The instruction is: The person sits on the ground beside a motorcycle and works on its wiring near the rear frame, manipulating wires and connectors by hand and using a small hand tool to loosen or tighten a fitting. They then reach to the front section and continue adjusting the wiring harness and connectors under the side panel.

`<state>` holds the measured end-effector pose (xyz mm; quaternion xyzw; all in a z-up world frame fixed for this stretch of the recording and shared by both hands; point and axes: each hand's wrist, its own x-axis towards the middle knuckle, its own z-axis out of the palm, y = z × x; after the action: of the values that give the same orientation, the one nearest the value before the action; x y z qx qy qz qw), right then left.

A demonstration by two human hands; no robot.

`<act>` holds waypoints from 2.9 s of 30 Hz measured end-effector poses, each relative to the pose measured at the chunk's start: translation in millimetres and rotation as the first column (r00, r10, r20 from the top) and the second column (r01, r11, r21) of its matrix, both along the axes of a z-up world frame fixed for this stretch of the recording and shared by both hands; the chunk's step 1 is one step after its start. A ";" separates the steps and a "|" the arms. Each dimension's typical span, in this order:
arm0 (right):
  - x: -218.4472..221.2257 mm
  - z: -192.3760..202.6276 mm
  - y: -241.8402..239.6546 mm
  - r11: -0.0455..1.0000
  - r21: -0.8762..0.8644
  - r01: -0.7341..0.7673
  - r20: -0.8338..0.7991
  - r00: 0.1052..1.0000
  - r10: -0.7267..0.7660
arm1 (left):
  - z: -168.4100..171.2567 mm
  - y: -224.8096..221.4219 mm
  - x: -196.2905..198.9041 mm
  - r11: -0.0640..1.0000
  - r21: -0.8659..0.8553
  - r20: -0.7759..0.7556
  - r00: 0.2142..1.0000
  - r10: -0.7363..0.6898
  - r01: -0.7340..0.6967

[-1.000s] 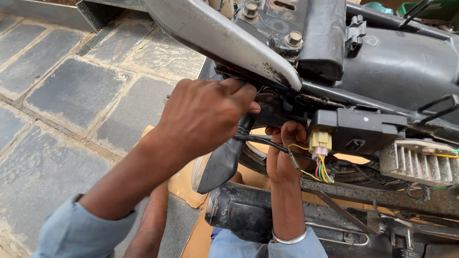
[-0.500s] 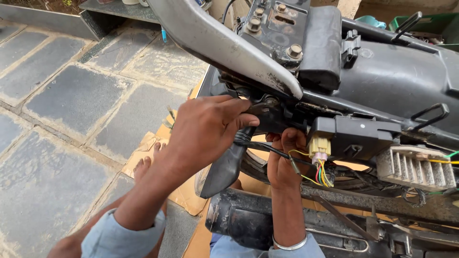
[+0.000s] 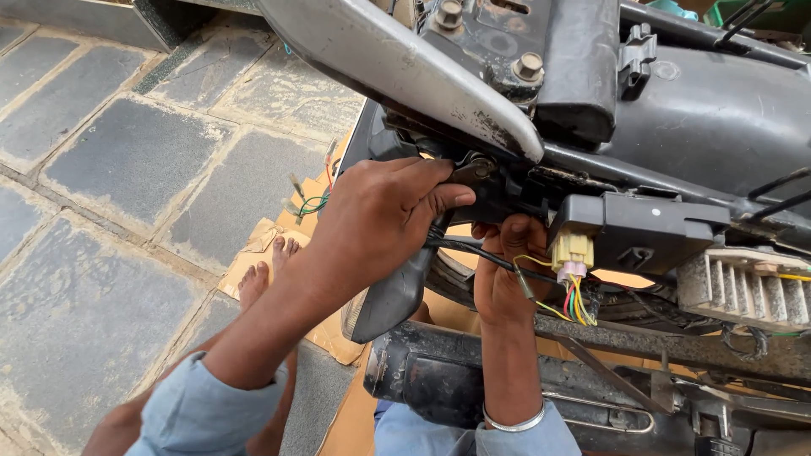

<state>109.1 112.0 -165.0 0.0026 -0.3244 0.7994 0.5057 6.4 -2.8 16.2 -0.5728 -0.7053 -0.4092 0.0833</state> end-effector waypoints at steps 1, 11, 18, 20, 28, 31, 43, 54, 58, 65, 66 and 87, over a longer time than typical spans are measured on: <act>-0.4 -1.4 0.7 1.000 -0.012 0.004 0.005 1.000 -0.004 | 4.5 -0.2 -2.2 0.999 -0.037 -0.087 0.996 -0.022 0.018; -4.3 -11.8 2.1 0.998 -0.056 0.035 0.011 0.999 -0.034 | 60.9 2.2 11.2 0.888 -0.387 -0.760 0.631 -0.157 -0.246; -3.0 -13.6 5.4 1.000 -0.019 0.025 -0.031 0.999 -0.026 | 20.0 -16.7 -7.7 0.946 -0.285 -0.385 0.922 0.037 -0.157; -2.7 -6.1 2.9 1.000 -0.014 0.000 -0.031 1.000 0.000 | 11.7 -18.3 -8.1 0.990 -0.137 -0.204 0.979 0.015 -0.043; 0.5 -2.0 1.8 1.000 0.011 -0.003 0.000 1.000 0.003 | -2.9 -0.6 2.8 1.000 -0.012 0.007 1.000 -0.015 0.016; 1.8 7.0 0.1 1.000 0.015 -0.005 0.016 1.000 0.004 | -5.9 1.3 5.5 1.000 0.003 0.045 0.999 0.013 -0.013; -1.9 -11.4 4.2 1.000 -0.020 0.010 -0.010 1.000 -0.010 | 35.6 0.0 10.8 0.949 -0.289 -0.259 0.964 0.052 -0.129; -2.3 -16.2 5.2 0.996 -0.084 0.019 -0.012 1.000 -0.020 | 57.7 -4.3 8.1 0.891 -0.377 -0.767 0.624 -0.147 -0.253; -2.1 -9.1 6.5 0.995 -0.095 0.026 0.013 1.000 -0.025 | 52.8 -8.9 12.9 0.913 -0.353 -0.492 0.870 0.004 -0.204; 0.0 -14.8 6.8 0.993 -0.115 0.020 0.030 0.999 -0.016 | 50.8 -11.9 30.3 0.892 -0.368 -0.461 0.885 0.070 -0.262; -0.1 -15.5 6.6 0.993 -0.120 0.021 0.032 0.999 -0.018 | 48.6 -12.1 32.1 0.891 -0.373 -0.459 0.886 0.066 -0.260; -6.6 -44.6 13.7 0.982 -0.187 -0.014 -0.004 1.000 0.013 | 19.6 -2.1 60.8 0.838 -0.301 -0.339 0.872 0.353 -0.456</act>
<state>102.4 125.7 -209.6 -0.0414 -0.2472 0.8297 0.4988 67.3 -4.9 35.8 -0.4648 -0.8573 -0.1591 0.1539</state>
